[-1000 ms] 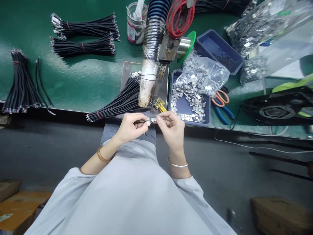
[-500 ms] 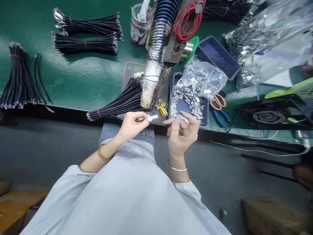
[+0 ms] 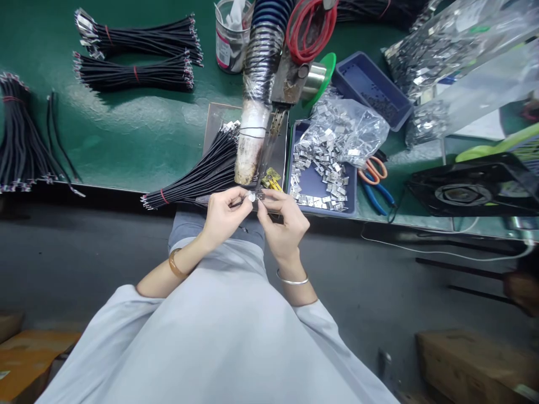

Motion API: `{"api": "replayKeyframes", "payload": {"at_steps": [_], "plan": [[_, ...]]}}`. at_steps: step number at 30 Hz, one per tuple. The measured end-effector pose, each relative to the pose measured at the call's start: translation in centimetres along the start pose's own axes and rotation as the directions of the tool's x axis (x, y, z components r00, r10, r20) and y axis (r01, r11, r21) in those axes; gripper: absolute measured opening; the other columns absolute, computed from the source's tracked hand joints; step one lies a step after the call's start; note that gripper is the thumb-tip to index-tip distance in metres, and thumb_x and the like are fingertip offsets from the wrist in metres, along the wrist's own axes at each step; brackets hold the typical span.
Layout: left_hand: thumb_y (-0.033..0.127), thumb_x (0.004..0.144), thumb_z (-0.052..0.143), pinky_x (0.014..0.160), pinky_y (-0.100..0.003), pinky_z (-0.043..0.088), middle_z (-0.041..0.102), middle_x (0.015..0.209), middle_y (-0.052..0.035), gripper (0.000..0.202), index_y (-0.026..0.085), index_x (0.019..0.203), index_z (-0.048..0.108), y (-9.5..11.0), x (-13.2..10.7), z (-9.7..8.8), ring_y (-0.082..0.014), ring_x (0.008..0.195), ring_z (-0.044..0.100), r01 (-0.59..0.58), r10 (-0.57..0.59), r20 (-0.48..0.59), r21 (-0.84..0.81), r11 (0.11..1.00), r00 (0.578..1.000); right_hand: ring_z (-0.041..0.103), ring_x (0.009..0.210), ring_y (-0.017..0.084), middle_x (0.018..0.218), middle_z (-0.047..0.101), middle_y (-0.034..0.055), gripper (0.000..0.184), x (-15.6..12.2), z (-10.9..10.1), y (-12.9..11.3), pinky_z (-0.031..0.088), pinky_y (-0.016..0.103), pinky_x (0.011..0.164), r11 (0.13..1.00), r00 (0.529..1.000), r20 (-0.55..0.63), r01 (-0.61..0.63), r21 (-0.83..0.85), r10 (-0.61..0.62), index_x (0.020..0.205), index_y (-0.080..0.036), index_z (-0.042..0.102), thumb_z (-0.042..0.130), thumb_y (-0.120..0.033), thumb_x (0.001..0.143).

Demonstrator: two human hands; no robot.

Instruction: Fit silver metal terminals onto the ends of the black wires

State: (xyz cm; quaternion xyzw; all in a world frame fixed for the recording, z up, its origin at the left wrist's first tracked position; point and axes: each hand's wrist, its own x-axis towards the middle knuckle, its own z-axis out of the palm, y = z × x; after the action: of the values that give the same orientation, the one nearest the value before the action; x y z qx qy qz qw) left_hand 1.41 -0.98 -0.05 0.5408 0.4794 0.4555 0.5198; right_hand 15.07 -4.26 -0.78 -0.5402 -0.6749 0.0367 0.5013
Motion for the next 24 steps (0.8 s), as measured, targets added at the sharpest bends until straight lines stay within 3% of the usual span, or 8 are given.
{"api": "replayKeyframes", "payload": {"at_steps": [9,20,24], "plan": [[0.029,0.08,0.062,0.047,-0.022,0.021,0.035,0.052,0.0066,0.021,0.016,0.063,0.063,0.3,0.1,0.4,-0.0068,0.051,0.025,-0.026,0.029,-0.085,0.036,0.999,0.996,0.078,0.092,0.018,0.094,0.08,0.0028,0.015,0.9,0.4,0.1,0.063,0.032,0.08,0.999,1.0,-0.02,0.006,0.048,-0.005,0.082,-0.023,0.064,0.07,-0.012,0.09],[0.028,0.075,0.063,0.046,-0.021,0.021,0.035,0.052,0.006,0.019,0.016,0.061,0.064,0.7,0.1,0.4,-0.0069,0.051,0.025,-0.033,0.037,-0.108,0.035,0.999,0.994,0.079,0.091,0.02,0.1,0.081,0.0044,0.015,0.8,-0.1,-0.1,0.065,0.036,0.082,0.997,1.0,0.005,-0.018,0.073,0.018,0.079,-0.024,0.063,0.068,-0.014,0.09],[0.028,0.075,0.064,0.046,-0.021,0.021,0.035,0.051,0.0064,0.018,0.016,0.061,0.064,0.5,0.1,0.4,-0.0068,0.051,0.025,-0.008,0.012,-0.092,0.043,0.999,0.996,0.079,0.094,0.021,0.094,0.08,0.0034,0.015,0.8,0.0,0.3,0.064,0.037,0.083,0.997,0.999,0.037,-0.01,0.083,0.007,0.08,-0.025,0.063,0.066,-0.014,0.091]]}}
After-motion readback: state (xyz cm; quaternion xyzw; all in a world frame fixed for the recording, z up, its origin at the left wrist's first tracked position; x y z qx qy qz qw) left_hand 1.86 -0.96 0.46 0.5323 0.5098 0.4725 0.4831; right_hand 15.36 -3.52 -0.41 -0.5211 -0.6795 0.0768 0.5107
